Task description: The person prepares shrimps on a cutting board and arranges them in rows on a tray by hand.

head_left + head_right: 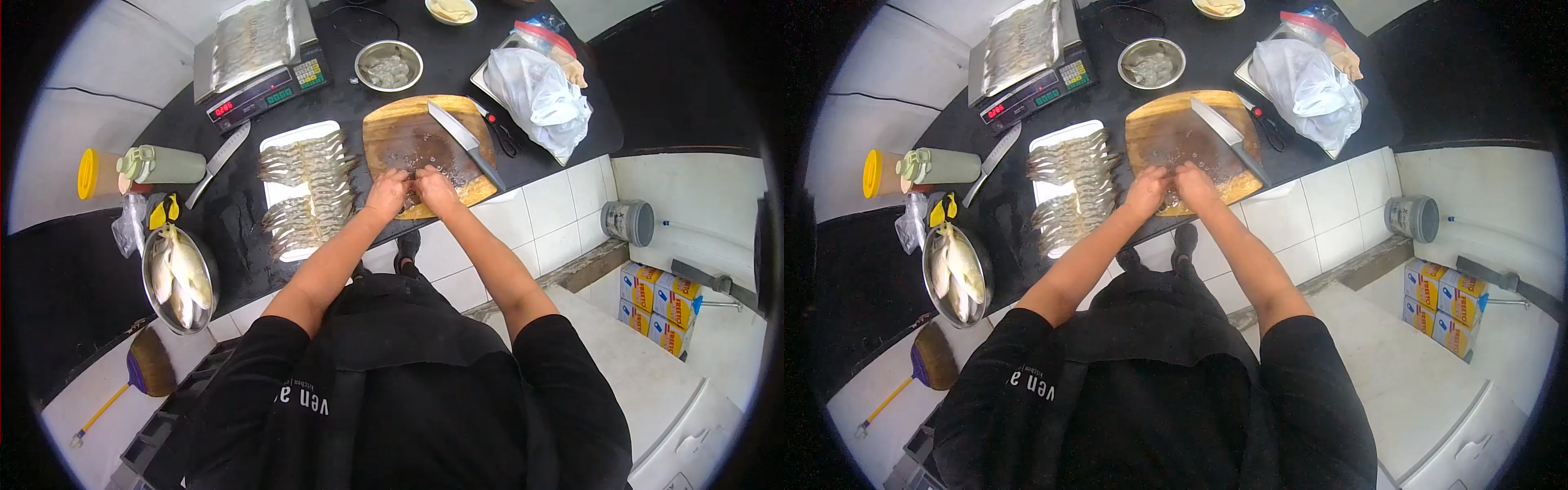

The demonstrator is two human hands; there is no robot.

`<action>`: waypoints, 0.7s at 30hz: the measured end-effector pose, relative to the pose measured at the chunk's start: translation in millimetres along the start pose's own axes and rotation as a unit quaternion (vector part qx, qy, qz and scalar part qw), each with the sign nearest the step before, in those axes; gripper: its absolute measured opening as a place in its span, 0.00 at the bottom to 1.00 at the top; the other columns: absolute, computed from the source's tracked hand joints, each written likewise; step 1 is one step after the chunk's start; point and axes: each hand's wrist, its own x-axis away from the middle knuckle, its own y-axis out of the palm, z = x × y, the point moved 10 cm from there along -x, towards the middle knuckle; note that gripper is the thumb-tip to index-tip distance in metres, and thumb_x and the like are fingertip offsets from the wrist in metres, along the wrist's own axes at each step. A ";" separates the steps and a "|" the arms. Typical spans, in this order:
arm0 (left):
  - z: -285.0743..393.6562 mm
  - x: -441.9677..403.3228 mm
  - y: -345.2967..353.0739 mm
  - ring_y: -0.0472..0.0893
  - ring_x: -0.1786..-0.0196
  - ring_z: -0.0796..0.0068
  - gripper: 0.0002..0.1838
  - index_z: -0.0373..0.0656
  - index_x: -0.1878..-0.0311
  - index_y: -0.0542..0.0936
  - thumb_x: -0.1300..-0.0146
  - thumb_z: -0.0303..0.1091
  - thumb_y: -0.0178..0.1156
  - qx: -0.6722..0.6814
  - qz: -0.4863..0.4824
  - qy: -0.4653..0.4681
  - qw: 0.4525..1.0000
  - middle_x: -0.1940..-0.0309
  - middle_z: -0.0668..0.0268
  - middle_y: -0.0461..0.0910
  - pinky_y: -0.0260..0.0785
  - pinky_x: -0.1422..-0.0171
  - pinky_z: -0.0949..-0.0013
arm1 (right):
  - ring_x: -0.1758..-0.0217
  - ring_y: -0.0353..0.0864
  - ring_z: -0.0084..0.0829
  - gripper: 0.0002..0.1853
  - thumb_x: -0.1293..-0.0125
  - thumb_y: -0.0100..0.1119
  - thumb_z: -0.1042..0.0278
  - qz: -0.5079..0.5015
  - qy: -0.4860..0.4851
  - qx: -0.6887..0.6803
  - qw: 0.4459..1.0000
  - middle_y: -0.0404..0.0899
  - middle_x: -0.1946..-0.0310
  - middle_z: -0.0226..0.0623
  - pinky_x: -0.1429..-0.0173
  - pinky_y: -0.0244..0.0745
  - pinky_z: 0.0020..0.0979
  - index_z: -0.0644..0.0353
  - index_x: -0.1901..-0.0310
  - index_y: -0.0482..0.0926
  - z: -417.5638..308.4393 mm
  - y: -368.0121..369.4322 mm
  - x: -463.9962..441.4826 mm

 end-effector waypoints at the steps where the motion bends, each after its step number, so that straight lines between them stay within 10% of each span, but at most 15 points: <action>1: -0.9 0.4 0.0 0.76 0.59 0.61 0.07 0.43 0.68 0.84 0.50 0.27 0.60 0.003 0.015 -0.001 1.000 0.68 0.64 0.75 0.73 0.53 0.59 | 0.58 0.77 0.40 0.06 0.46 0.59 0.70 -0.003 -0.023 0.009 1.000 0.78 0.69 0.38 0.53 0.77 0.38 0.60 0.76 0.82 -5.8 -2.7 -0.6; 12: 2.5 -0.7 1.1 0.77 0.55 0.62 0.06 0.41 0.69 0.82 0.47 0.29 0.57 -0.019 -0.024 0.002 1.000 0.65 0.64 0.77 0.72 0.51 0.59 | 0.54 0.77 0.39 0.08 0.46 0.57 0.69 -0.030 -0.046 0.055 0.997 0.78 0.66 0.38 0.49 0.76 0.37 0.61 0.77 0.82 -17.4 -6.1 -3.6; 21: 1.5 3.8 -12.7 0.76 0.52 0.61 0.06 0.40 0.67 0.81 0.44 0.29 0.56 0.014 -0.032 -0.032 0.999 0.60 0.62 0.75 0.72 0.47 0.60 | 0.47 0.75 0.44 0.24 0.53 0.72 0.67 -0.079 0.006 0.035 0.996 0.77 0.58 0.41 0.42 0.72 0.39 0.59 0.51 0.82 11.8 -33.2 17.4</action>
